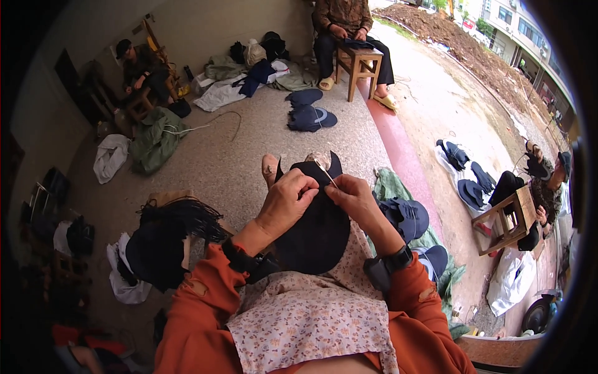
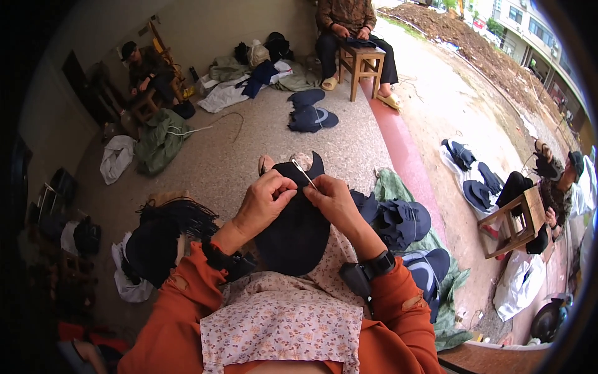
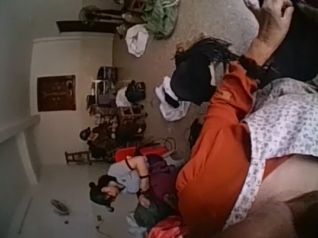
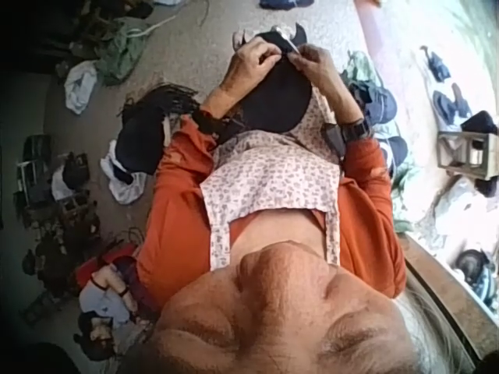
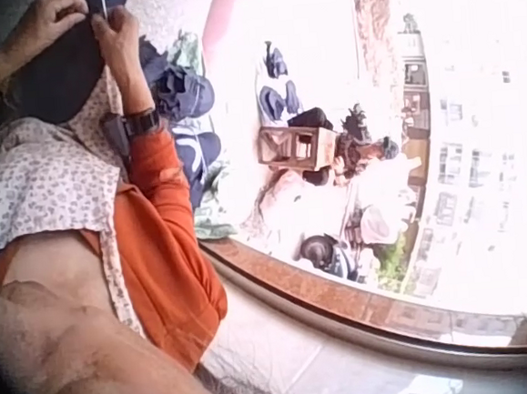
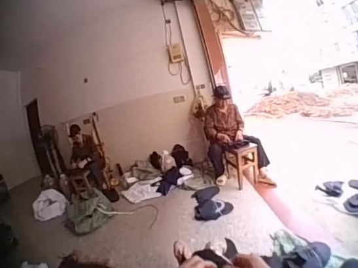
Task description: Manually sewing or threading pieces of shoe upper material.
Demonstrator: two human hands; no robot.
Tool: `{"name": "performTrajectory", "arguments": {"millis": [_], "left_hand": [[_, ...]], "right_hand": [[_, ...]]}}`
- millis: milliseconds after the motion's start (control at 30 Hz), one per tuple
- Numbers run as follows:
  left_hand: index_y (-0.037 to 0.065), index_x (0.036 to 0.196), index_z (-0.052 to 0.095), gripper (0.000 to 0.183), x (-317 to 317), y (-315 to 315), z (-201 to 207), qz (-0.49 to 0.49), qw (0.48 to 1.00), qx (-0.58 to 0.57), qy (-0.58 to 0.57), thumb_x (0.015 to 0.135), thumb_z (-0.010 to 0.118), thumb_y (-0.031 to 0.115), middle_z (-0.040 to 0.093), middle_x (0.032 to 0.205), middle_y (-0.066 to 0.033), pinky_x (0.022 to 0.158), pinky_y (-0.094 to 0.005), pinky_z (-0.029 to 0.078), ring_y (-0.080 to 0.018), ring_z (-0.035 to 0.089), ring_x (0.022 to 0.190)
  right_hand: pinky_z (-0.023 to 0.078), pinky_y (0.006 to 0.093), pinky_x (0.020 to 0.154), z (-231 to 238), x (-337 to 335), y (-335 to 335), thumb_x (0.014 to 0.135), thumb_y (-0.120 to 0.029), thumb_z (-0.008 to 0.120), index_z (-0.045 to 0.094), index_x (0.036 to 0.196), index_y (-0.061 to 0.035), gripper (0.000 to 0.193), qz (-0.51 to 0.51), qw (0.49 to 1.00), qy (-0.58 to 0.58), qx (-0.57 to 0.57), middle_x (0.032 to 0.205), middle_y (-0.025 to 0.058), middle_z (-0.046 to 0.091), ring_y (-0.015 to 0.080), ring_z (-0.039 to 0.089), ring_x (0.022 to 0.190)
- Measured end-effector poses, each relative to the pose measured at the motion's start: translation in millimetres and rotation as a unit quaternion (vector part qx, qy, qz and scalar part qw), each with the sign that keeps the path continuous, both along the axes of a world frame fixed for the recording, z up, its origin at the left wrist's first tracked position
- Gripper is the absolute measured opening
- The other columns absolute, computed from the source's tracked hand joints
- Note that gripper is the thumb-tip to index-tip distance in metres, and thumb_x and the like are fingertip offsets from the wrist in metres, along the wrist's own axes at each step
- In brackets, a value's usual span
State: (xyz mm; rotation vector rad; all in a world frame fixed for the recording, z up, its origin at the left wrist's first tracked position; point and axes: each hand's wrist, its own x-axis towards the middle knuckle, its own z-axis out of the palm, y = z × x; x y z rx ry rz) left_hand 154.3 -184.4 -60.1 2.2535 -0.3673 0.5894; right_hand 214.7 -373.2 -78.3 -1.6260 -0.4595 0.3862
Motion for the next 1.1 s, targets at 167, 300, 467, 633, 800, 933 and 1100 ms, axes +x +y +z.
{"name": "performTrajectory", "arguments": {"millis": [167, 300, 467, 633, 800, 933, 1100], "left_hand": [[0.004, 0.087, 0.062, 0.009, 4.9, -3.7, 4.3, -0.006, 0.995, 0.08, -0.058, 0.084, 0.071, 0.003, 0.056, 0.081, -0.0077, 0.061, -0.0337, 0.048, -0.0214, 0.059, 0.065], [0.005, 0.088, 0.059, 0.012, 8.7, -5.0, 4.6, -0.022, 0.992, 0.102, -0.077, 0.083, 0.069, 0.002, 0.055, 0.082, -0.0087, 0.063, -0.0373, 0.048, -0.026, 0.059, 0.07], [0.005, 0.089, 0.058, 0.014, 9.6, -4.9, 1.7, -0.027, 0.984, 0.13, -0.12, 0.081, 0.069, 0.0, 0.055, 0.084, -0.0089, 0.064, -0.0376, 0.049, -0.0281, 0.059, 0.073], [0.006, 0.089, 0.057, 0.015, 2.0, 6.1, 8.9, 0.014, 0.985, 0.13, -0.116, 0.081, 0.068, -0.001, 0.055, 0.082, -0.0086, 0.064, -0.0364, 0.05, -0.028, 0.06, 0.075], [0.006, 0.097, 0.059, 0.019, -5.0, 9.4, 0.0, 0.019, 0.989, 0.11, -0.098, 0.083, 0.071, 0.004, 0.057, 0.09, -0.0092, 0.073, -0.0363, 0.05, -0.0257, 0.06, 0.083], [0.003, 0.12, 0.053, 0.046, 0.5, 35.3, -33.8, 0.213, 0.964, -0.153, -0.037, 0.09, 0.075, 0.029, 0.056, 0.114, -0.0125, 0.094, -0.0363, 0.043, -0.0252, 0.053, 0.105], [0.006, 0.105, 0.06, 0.036, -5.6, 27.2, -10.7, 0.011, 0.782, -0.564, 0.263, 0.09, 0.076, 0.034, 0.056, 0.093, 0.0027, 0.077, -0.0232, 0.048, -0.0078, 0.052, 0.08]], "right_hand": [[0.041, 0.023, 0.059, -4.1, -3.4, 0.1, 0.093, -0.019, 0.067, 0.064, 0.09, -0.0003, 0.019, -0.027, 0.999, -0.018, 0.008, 0.073, -0.0018, 0.059, 0.006, 0.053, 0.067], [0.039, 0.0226, 0.056, 3.7, -7.5, 0.3, 0.095, -0.025, 0.066, 0.064, 0.088, -0.0012, 0.025, -0.04, 0.998, 0.034, 0.023, 0.07, -0.0027, 0.057, 0.0053, 0.05, 0.064], [0.035, 0.0222, 0.054, -8.0, -11.7, 6.6, 0.097, -0.031, 0.063, 0.063, 0.085, -0.0027, 0.031, -0.076, 0.995, 0.041, 0.052, 0.067, -0.0039, 0.054, 0.0046, 0.046, 0.061], [0.034, 0.0208, 0.053, -23.7, -19.1, 5.7, 0.099, -0.029, 0.06, 0.063, 0.086, -0.0046, 0.028, -0.141, 0.986, 0.018, 0.092, 0.07, -0.0044, 0.054, 0.0036, 0.045, 0.062], [0.034, 0.0193, 0.056, -26.9, -24.5, 6.0, 0.099, -0.026, 0.061, 0.062, 0.09, -0.0053, 0.023, -0.158, 0.973, 0.043, 0.165, 0.074, -0.005, 0.055, 0.0023, 0.045, 0.065], [0.035, 0.0179, 0.056, -32.1, -23.1, -6.5, 0.095, -0.021, 0.07, 0.06, 0.09, -0.0064, 0.018, -0.25, 0.953, 0.01, 0.172, 0.079, -0.0066, 0.054, 0.0013, 0.043, 0.065], [0.044, 0.0205, 0.059, -28.0, -26.0, -28.9, 0.093, -0.019, 0.072, 0.064, 0.092, -0.0047, 0.017, -0.147, 0.953, 0.206, 0.164, 0.082, -0.003, 0.062, 0.0052, 0.056, 0.067]]}}
